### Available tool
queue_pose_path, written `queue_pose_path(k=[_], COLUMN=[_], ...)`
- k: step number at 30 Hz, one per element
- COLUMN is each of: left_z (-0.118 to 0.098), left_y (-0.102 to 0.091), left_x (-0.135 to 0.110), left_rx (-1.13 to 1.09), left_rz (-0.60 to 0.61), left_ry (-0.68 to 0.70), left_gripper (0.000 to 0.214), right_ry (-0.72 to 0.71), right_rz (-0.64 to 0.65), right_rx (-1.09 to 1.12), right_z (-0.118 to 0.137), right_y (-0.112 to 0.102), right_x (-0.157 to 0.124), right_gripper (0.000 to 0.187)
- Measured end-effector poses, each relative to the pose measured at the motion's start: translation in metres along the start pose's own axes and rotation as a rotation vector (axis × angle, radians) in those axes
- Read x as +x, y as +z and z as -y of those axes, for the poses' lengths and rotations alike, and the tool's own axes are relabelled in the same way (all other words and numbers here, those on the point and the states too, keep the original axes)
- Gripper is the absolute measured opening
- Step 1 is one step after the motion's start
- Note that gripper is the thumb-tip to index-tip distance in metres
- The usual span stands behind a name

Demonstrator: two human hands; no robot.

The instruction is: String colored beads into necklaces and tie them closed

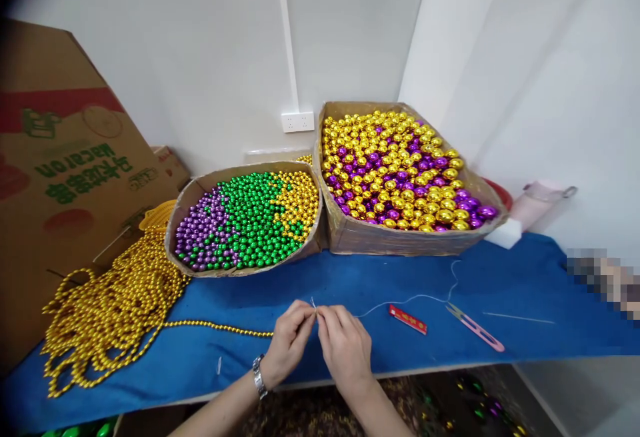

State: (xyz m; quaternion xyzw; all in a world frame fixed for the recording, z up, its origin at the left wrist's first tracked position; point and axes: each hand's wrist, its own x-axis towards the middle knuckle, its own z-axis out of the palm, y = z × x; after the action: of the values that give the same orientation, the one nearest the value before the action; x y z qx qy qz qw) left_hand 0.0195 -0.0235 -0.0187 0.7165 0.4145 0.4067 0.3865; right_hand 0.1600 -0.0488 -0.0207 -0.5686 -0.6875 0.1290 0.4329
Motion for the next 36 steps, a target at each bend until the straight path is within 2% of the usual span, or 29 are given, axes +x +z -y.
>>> queue_pose_path(k=[4, 11, 15, 19, 23, 25, 28, 30, 33, 36], left_z=[0.002, 0.006, 0.005, 0.009, 0.017, 0.017, 0.013, 0.010, 0.008, 0.012], left_y=[0.004, 0.004, -0.004, -0.024, -0.041, -0.043, -0.042, -0.041, -0.048, -0.068], left_x=[0.000, 0.002, 0.004, 0.004, 0.000, -0.001, 0.000, 0.000, -0.002, -0.006], left_rx=[-0.011, -0.060, -0.001, 0.143, 0.168, 0.042, -0.271, -0.408, -0.398, -0.149], left_rz=[-0.033, -0.008, 0.078, 0.133, 0.153, 0.194, 0.229, 0.237, 0.303, 0.430], left_ry=[-0.016, -0.204, -0.148, -0.035, -0.048, -0.139, -0.292, -0.355, -0.389, -0.338], left_gripper=[0.023, 0.030, 0.030, 0.023, 0.021, 0.020, 0.023, 0.033, 0.047, 0.040], right_ry=[0.123, 0.398, 0.502, 0.515, 0.274, 0.137, -0.173, -0.358, -0.410, -0.380], right_rz=[-0.052, -0.099, -0.137, -0.193, -0.259, -0.161, 0.093, 0.147, 0.097, 0.103], right_rx=[0.172, 0.717, 0.943, 1.065, 0.806, 0.597, 0.131, -0.188, -0.345, -0.399], right_z=[-0.001, -0.006, -0.003, 0.004, 0.010, 0.009, 0.006, 0.004, 0.002, -0.007], right_y=[0.006, -0.003, -0.014, -0.027, -0.028, -0.020, -0.003, 0.006, 0.008, -0.003], right_x=[-0.001, 0.017, 0.023, 0.029, 0.031, 0.027, 0.017, 0.013, 0.012, 0.013], right_gripper=[0.019, 0.028, 0.021, 0.016, 0.015, 0.015, 0.021, 0.026, 0.025, 0.027])
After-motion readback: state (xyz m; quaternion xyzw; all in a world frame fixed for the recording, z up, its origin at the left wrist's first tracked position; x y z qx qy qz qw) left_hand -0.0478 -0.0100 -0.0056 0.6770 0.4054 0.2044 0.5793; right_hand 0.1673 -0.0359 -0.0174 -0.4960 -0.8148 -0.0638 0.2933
